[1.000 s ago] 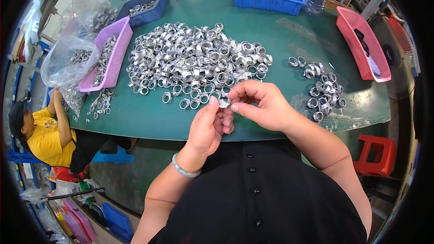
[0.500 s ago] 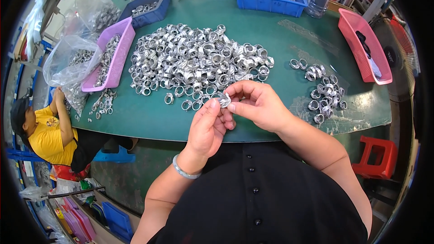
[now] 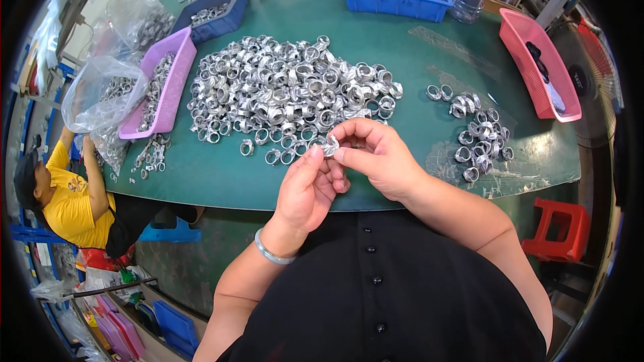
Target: The person picks up metal rings from a large pile, rotates them by hand to check for defects, and places them into a separate pile on the table.
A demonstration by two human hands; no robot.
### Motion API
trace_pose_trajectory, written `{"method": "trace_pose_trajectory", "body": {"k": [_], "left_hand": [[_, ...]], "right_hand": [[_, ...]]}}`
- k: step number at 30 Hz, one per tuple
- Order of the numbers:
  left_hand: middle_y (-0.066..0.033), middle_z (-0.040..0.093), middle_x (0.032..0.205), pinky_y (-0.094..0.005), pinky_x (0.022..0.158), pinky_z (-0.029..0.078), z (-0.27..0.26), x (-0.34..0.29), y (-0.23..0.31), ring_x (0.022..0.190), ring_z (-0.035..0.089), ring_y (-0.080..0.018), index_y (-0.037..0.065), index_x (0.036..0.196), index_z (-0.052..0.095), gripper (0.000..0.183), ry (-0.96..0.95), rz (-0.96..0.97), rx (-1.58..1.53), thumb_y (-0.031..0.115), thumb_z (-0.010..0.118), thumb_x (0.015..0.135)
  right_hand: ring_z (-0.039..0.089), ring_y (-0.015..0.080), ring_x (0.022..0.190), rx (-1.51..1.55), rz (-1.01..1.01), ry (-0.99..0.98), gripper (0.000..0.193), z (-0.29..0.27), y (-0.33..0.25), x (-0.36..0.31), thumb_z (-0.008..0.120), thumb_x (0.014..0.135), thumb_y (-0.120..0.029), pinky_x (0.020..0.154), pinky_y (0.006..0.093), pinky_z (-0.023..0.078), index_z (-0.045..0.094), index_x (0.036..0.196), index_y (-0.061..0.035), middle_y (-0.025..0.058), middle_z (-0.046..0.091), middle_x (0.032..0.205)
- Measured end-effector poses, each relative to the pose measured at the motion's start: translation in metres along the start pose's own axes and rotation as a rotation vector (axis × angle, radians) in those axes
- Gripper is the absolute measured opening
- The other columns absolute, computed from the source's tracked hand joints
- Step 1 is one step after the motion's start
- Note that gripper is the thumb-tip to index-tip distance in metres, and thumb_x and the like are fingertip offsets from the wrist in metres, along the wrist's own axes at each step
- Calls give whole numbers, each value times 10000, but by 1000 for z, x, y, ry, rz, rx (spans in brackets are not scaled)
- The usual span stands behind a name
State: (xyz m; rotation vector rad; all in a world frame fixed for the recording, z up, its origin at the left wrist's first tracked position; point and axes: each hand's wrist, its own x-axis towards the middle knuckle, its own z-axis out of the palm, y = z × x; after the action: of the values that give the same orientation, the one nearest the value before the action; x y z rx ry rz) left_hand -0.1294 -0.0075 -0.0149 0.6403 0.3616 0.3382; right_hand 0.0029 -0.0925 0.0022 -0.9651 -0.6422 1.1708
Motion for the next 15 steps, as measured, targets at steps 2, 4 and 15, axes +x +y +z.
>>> {"method": "trace_pose_trajectory", "body": {"k": [2,4,15], "left_hand": [[-14,545,727,-294,634,394,1,0,0,642,491,-139,78,931,545,333,5,-3,0,369,390,977],[-14,543,724,-294,634,394,1,0,0,642,490,-139,78,932,545,334,9,-5,1,371,391,977],[-19,538,717,-293,619,385,1,0,-2,633,480,-145,83,934,543,352,27,-31,-10,392,380,976]], "right_hand": [[580,106,773,-3,-7,16,160,0,2,0,591,838,-9,705,260,485,572,998,-8,42,610,897],[579,105,760,-6,-14,31,154,1,3,0,591,837,-9,693,258,484,572,990,-13,39,610,892],[577,101,735,26,28,17,139,1,0,-1,591,842,-14,671,250,483,569,978,-16,36,609,860]]}}
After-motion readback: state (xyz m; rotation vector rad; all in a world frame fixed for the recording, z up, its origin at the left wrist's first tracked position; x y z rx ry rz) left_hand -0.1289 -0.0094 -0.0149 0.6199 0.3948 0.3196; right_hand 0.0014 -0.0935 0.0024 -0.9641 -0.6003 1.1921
